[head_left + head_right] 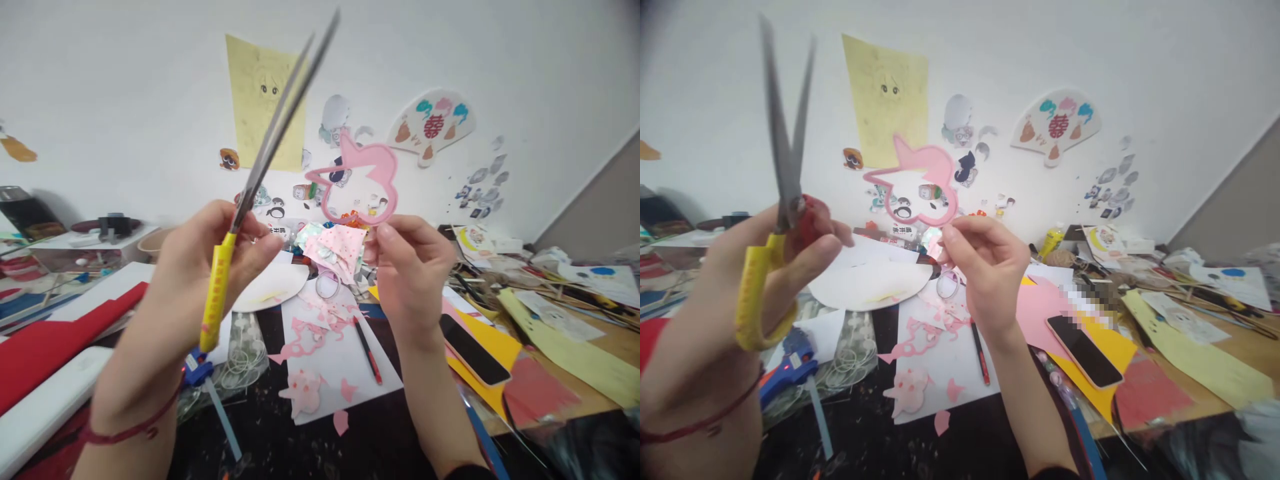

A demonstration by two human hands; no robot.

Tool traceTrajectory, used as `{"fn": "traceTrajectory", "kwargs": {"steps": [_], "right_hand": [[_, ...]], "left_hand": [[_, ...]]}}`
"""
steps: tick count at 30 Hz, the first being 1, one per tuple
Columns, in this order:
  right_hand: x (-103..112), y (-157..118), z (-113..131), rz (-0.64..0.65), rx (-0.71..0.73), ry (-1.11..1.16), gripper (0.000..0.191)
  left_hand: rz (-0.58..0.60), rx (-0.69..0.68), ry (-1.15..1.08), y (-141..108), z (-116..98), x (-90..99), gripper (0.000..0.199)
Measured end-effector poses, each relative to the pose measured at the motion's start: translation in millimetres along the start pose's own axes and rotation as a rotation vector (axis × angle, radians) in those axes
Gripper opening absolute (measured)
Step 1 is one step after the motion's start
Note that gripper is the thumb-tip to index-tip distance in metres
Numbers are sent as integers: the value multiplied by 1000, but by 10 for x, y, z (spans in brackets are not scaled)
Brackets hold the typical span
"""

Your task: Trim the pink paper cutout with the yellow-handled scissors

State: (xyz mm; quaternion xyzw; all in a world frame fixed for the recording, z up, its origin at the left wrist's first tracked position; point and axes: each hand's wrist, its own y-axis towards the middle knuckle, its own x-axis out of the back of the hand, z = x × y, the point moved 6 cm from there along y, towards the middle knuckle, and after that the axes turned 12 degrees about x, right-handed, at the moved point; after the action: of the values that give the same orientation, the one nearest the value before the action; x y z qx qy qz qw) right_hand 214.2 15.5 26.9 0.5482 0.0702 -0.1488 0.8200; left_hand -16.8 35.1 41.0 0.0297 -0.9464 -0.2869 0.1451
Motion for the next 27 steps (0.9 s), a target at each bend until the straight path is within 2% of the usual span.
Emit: {"fn": "traceTrajectory", "kwargs": {"steps": [1, 4, 8, 13, 20, 24, 27], "right_hand": [[-22, -15, -11, 13, -15, 17, 3], [-82, -59, -31, 37, -32, 52, 4], [-134, -94, -66, 55, -67, 54, 5], [-186, -115, -137, 79, -99, 70, 5], [-226, -133, -221, 128, -137, 126, 5], [-249, -101, -246, 250, -228, 216, 6], [-264, -94, -258, 364, -293, 232, 19]], "left_hand": [[9, -10, -111, -15, -18, -71, 29], [41, 17, -235, -47, -18, -297, 26], [13, 8, -451, -46, 40, -429, 20], [-101, -45, -473, -24, 71, -392, 23], [-113, 8, -402, -49, -4, -332, 24], [-161, -54, -364, -25, 21, -276, 24], [-118, -88, -307, 4, 20, -251, 22]]}}
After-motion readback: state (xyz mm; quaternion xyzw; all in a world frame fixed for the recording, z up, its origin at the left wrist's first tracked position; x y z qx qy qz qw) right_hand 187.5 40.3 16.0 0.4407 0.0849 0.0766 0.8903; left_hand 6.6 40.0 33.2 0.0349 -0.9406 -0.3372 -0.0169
